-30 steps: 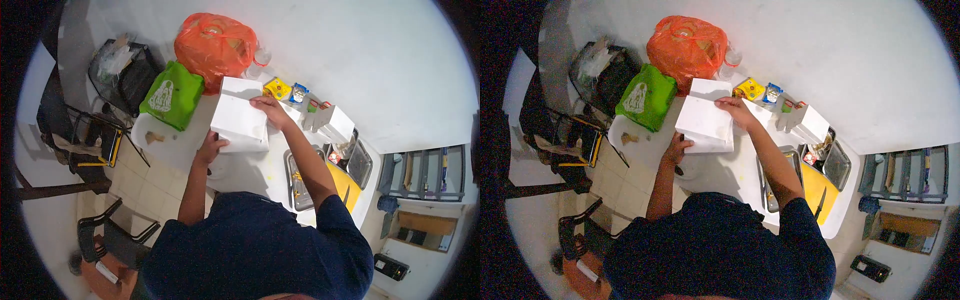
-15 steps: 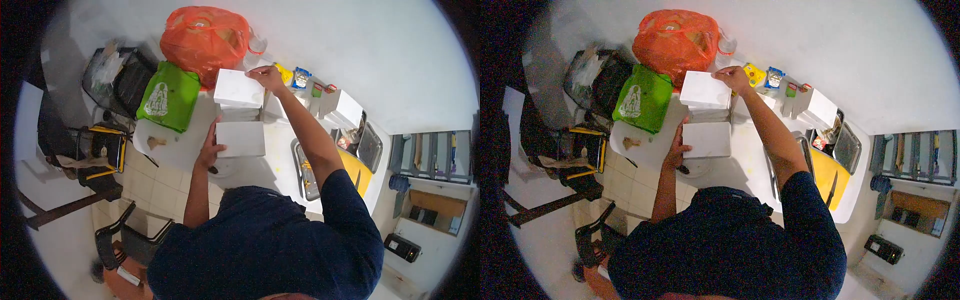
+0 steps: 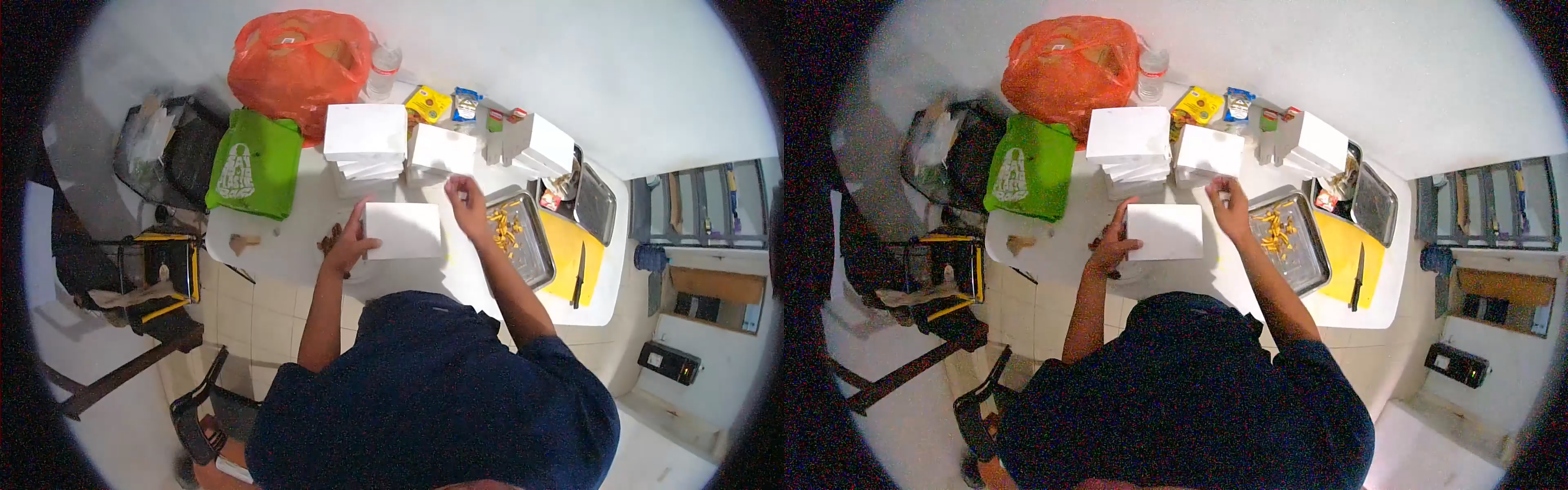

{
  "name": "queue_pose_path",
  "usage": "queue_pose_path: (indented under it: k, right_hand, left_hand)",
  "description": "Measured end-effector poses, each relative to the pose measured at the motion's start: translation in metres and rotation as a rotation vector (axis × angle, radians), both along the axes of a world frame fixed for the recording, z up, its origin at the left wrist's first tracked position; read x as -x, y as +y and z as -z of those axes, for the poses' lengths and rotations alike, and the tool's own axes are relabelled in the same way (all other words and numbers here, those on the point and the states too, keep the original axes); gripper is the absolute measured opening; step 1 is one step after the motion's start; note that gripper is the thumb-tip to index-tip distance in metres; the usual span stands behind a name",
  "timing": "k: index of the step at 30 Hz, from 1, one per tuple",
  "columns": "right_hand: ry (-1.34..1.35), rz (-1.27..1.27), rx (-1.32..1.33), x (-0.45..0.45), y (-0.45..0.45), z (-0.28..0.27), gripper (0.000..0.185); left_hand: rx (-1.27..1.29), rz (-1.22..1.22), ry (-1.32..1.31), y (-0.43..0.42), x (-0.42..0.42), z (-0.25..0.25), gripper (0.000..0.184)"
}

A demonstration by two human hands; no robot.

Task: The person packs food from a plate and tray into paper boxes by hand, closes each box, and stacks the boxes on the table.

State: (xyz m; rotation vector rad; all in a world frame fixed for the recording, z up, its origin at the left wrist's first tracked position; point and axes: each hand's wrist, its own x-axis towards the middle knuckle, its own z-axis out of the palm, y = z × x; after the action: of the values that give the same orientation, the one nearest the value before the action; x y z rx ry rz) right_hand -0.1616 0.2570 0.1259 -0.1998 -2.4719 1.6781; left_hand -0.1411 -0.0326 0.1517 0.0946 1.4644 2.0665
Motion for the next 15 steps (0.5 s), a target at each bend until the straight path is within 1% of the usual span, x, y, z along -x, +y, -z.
queue_pose_path:
  k: [1, 2, 4, 5, 7, 8, 10, 11, 12, 14, 15]
  right_hand:
    - [-0.117, -0.038, 0.029, -0.027, 0.005, 0.005, 0.026]
    - [-0.306, -0.087, 0.285, -0.052, 0.009, 0.004, 0.032]
    - [-0.493, 0.006, 0.449, -0.091, 0.013, 0.0, 0.044]
    - [-0.486, 0.074, 0.375, -0.107, 0.014, -0.001, 0.048]
    - [-0.468, 0.209, 0.234, -0.129, 0.015, -0.001, 0.055]
    - [-0.485, 0.204, 0.312, -0.138, 0.019, 0.006, 0.055]
    - [-0.509, 0.188, 0.473, -0.153, 0.029, 0.026, 0.056]
    - [-0.453, 0.235, 0.51, -0.16, 0.027, 0.037, 0.053]
    - [-0.469, 0.198, 0.545, -0.166, 0.029, 0.046, 0.057]
    - [-0.495, 0.119, 0.607, -0.175, 0.038, 0.065, 0.064]
    - [-0.476, 0.15, 0.628, -0.177, 0.038, 0.071, 0.064]
  left_hand:
    - [0.009, 0.02, -0.019, 0.007, -0.003, 0.005, 0.092]
    - [0.02, 0.045, -0.042, 0.014, -0.009, 0.012, 0.091]
    - [0.007, 0.137, -0.045, 0.031, -0.018, 0.031, 0.092]
    - [0.004, 0.184, -0.044, 0.04, -0.024, 0.042, 0.092]
    - [-0.069, 0.165, -0.052, 0.06, -0.038, 0.062, 0.091]
    - [-0.101, 0.155, -0.059, 0.069, -0.046, 0.072, 0.09]
    - [-0.04, 0.121, 0.002, 0.084, -0.058, 0.08, 0.087]
    - [-0.031, 0.087, 0.025, 0.092, -0.063, 0.084, 0.086]
    - [-0.022, 0.053, 0.048, 0.097, -0.067, 0.09, 0.086]
    - [0.077, 0.069, 0.078, 0.104, -0.072, 0.106, 0.085]
    - [0.111, 0.083, 0.082, 0.107, -0.075, 0.108, 0.085]
